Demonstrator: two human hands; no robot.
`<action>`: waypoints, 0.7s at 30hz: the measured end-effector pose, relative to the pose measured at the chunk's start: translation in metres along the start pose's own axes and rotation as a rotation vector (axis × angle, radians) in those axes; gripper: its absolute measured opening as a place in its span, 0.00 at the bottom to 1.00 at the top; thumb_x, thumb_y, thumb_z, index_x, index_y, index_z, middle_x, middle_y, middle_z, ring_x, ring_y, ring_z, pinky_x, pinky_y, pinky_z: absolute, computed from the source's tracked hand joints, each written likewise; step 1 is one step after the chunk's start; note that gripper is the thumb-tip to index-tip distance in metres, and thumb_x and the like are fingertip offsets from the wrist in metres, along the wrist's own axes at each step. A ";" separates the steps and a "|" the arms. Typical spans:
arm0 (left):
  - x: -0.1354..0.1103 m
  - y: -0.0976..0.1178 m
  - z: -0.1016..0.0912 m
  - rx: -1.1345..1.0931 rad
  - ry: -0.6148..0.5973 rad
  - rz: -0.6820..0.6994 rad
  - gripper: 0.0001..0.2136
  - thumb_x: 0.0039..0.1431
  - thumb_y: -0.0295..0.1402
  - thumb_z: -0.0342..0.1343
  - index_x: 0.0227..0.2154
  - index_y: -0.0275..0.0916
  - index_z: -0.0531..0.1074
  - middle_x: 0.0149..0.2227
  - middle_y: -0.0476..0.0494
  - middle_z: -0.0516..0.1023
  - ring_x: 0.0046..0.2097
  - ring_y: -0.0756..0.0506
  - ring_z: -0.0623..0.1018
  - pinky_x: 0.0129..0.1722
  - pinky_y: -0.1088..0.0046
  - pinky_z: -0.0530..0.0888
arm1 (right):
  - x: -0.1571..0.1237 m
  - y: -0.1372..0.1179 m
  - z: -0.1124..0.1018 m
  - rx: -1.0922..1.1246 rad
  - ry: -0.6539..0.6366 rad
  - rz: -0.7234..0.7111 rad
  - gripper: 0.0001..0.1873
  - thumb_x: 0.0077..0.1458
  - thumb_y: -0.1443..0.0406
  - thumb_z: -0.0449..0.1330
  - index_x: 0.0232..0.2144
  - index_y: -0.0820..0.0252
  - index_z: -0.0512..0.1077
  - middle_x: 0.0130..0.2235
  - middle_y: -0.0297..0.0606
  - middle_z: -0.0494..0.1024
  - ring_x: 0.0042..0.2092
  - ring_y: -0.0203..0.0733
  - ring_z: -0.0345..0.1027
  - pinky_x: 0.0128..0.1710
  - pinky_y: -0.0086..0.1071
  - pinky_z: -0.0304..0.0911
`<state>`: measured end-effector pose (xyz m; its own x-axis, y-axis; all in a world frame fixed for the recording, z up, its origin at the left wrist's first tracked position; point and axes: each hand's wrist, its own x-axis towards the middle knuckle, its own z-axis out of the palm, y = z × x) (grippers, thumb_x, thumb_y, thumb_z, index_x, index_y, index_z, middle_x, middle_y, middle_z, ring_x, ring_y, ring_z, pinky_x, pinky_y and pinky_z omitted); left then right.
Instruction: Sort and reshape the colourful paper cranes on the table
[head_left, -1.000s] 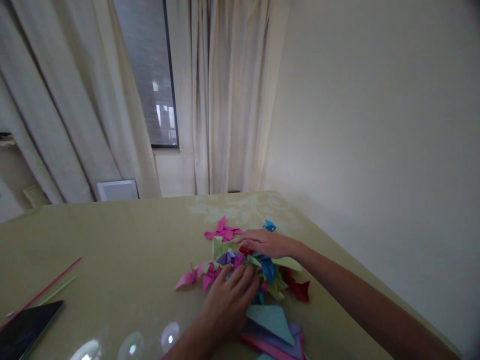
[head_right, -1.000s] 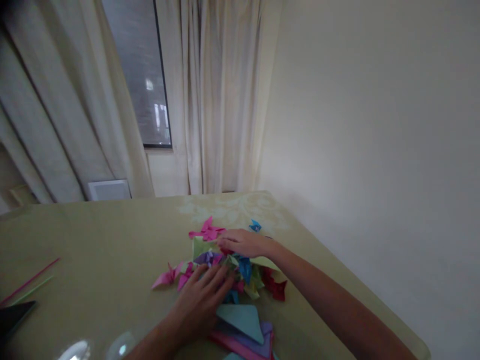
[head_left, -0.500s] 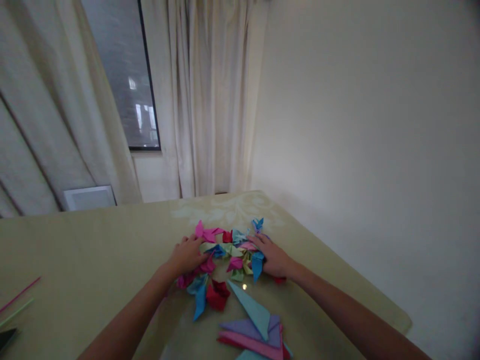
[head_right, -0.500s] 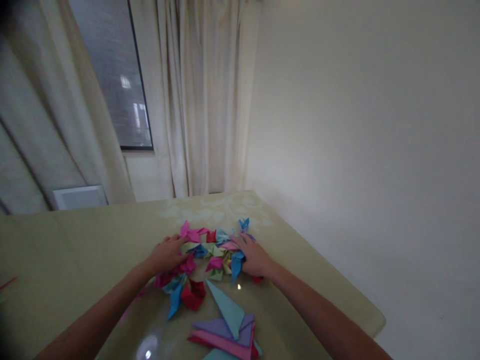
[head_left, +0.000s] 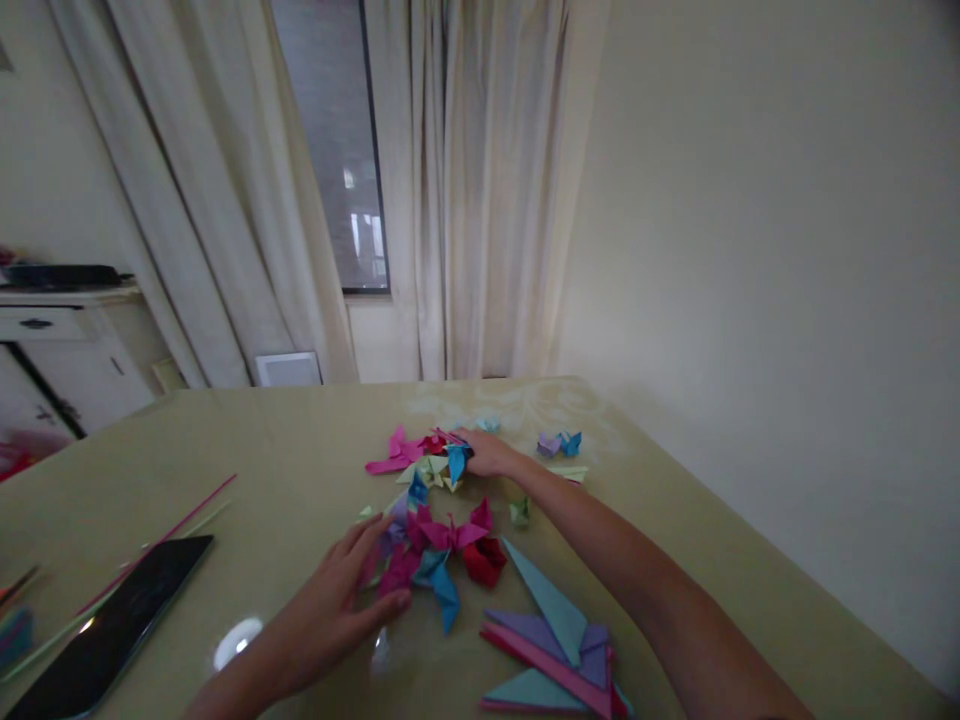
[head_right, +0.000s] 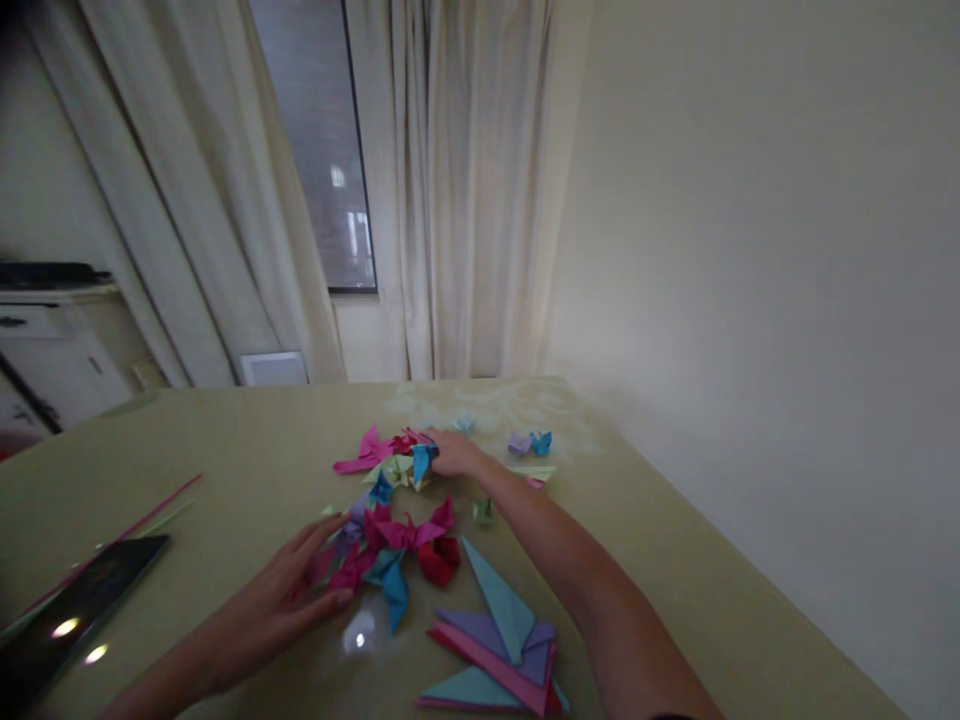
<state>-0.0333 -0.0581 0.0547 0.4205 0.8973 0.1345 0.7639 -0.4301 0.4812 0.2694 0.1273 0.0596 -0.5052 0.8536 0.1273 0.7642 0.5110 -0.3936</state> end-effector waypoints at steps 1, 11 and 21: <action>-0.008 0.007 0.006 0.017 0.028 0.035 0.38 0.64 0.56 0.57 0.73 0.51 0.56 0.73 0.38 0.61 0.70 0.32 0.67 0.66 0.50 0.71 | 0.008 -0.011 0.006 0.017 -0.021 -0.021 0.35 0.55 0.59 0.68 0.64 0.54 0.68 0.53 0.41 0.80 0.51 0.51 0.74 0.50 0.36 0.67; 0.025 0.080 0.059 0.319 0.064 0.406 0.44 0.56 0.39 0.69 0.72 0.51 0.54 0.75 0.38 0.55 0.73 0.31 0.60 0.68 0.47 0.68 | -0.017 -0.059 -0.026 0.212 -0.321 -0.277 0.33 0.56 0.56 0.71 0.62 0.57 0.72 0.61 0.44 0.77 0.52 0.48 0.76 0.49 0.34 0.71; 0.134 0.041 0.005 0.320 0.176 0.104 0.27 0.66 0.44 0.56 0.66 0.41 0.65 0.67 0.32 0.68 0.67 0.32 0.68 0.67 0.50 0.66 | -0.232 -0.069 -0.043 0.072 -0.032 0.082 0.49 0.55 0.42 0.68 0.72 0.46 0.58 0.74 0.50 0.56 0.73 0.65 0.51 0.69 0.58 0.54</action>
<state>0.0566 0.0444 0.0884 0.4349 0.8384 0.3286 0.8474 -0.5045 0.1657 0.3507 -0.1014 0.0969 -0.4554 0.8880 0.0636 0.7732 0.4299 -0.4662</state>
